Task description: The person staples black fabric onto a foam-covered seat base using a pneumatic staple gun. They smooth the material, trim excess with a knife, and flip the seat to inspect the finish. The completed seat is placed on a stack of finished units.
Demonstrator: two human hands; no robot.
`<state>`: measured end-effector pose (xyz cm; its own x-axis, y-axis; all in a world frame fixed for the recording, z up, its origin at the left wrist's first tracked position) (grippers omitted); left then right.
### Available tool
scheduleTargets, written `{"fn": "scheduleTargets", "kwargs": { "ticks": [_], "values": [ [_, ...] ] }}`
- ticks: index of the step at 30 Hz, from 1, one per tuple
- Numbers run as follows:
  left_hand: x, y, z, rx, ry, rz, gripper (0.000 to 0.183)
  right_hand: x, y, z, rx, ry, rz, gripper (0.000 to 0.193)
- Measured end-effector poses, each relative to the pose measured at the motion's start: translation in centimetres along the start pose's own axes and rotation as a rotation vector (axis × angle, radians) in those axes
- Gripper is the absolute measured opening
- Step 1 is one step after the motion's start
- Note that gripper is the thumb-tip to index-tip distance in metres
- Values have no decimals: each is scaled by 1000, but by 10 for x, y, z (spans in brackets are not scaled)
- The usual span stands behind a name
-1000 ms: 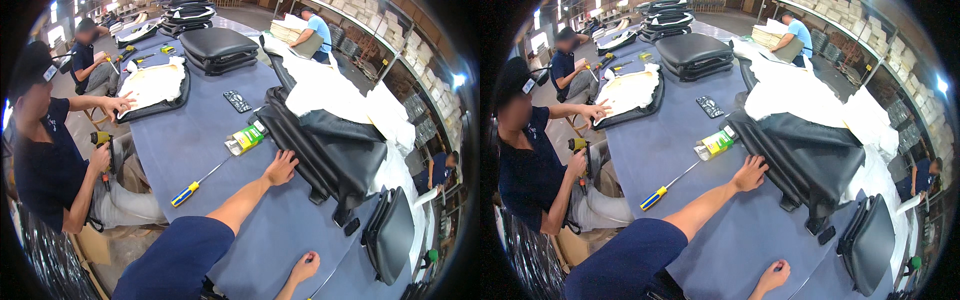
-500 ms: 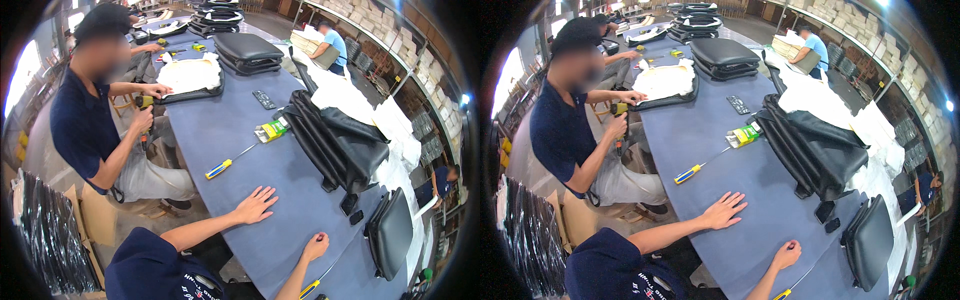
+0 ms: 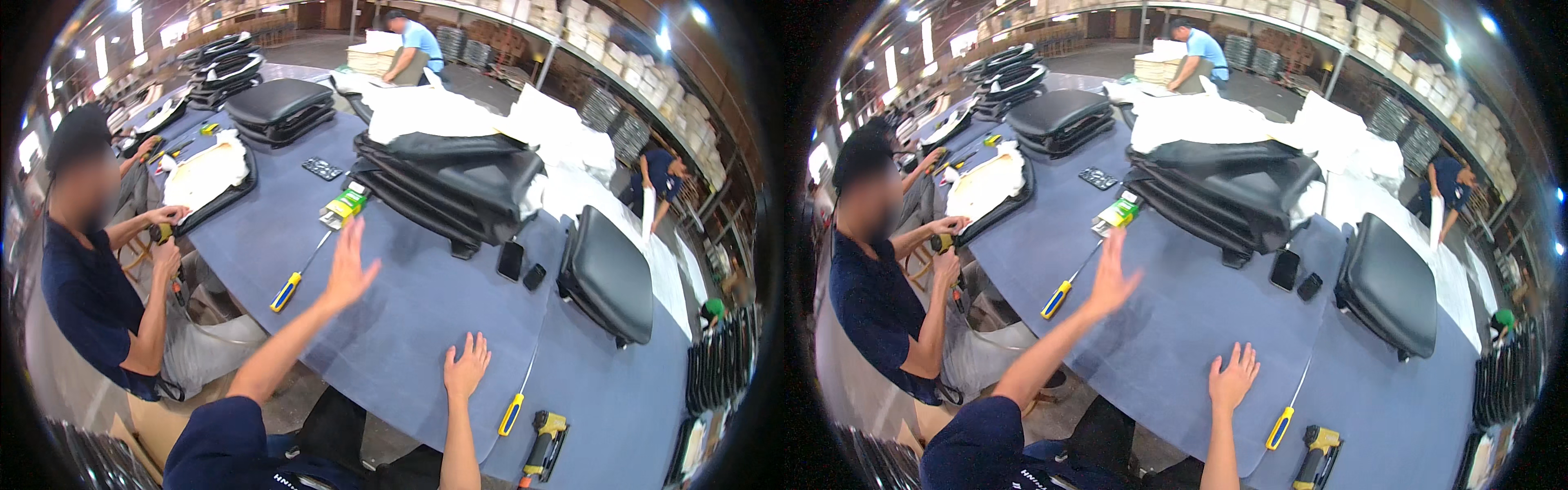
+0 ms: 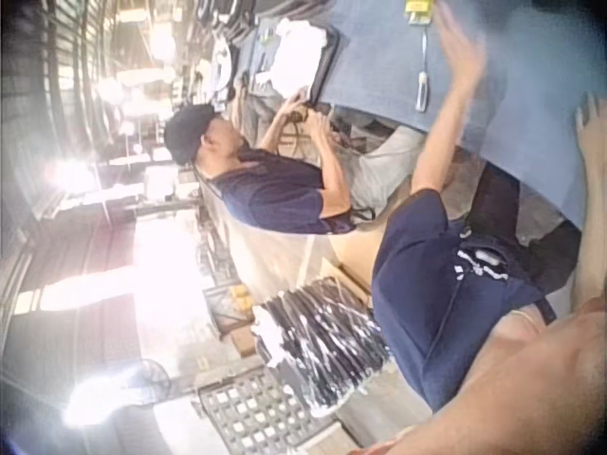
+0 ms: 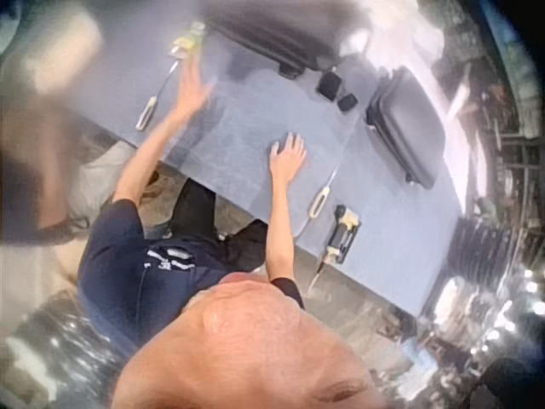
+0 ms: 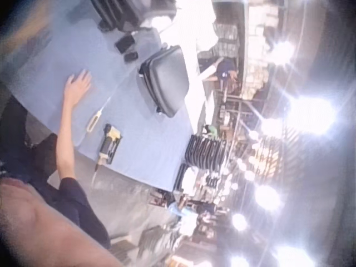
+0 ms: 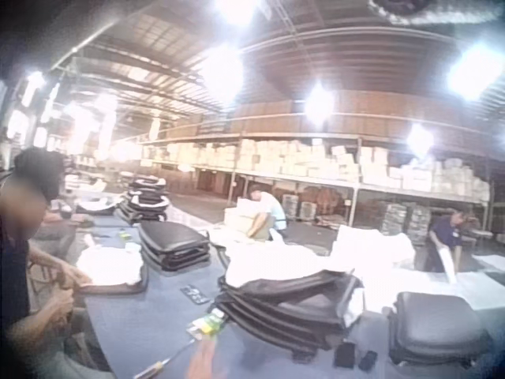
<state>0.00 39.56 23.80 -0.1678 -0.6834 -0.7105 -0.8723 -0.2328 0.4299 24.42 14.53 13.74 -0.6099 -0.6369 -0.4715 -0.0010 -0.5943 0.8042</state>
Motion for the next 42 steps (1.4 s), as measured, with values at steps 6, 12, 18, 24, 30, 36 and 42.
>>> {"fn": "scheduleTargets", "kwargs": {
  "ticks": [6,12,18,24,30,36,42],
  "values": [
    [-198,-11,-31,-415,-275,-67,105,5,4,-5,-5,-5,-48,54],
    [-232,-49,-8,-494,-473,99,70,6,1,-3,3,-10,-58,50],
    [-188,-54,-104,-726,-1164,280,14,2,-2,1,-12,11,-62,49],
    [-46,12,-212,-495,-1350,259,12,17,12,-27,-756,-335,117,53],
    [122,82,-260,-226,-1496,312,22,88,97,63,-2018,-1090,345,53],
    [188,74,-256,355,-1233,529,23,192,95,-1,-1506,-1193,222,41],
    [180,101,-201,324,-673,1016,78,200,100,-36,-1500,-1172,206,33]
  ]
}}
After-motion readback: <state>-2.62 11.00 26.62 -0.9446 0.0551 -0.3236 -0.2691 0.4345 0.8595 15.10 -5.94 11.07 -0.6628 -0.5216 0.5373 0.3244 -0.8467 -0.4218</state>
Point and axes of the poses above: each hand's wrist, its own x-axis away from the middle knuckle, its own y-axis out of the back of the hand, z = x × y, the point moved 5 cm from there along -x, towards the middle knuckle, and after that the axes turned 8 degrees about -z, right-handed, at the moved point
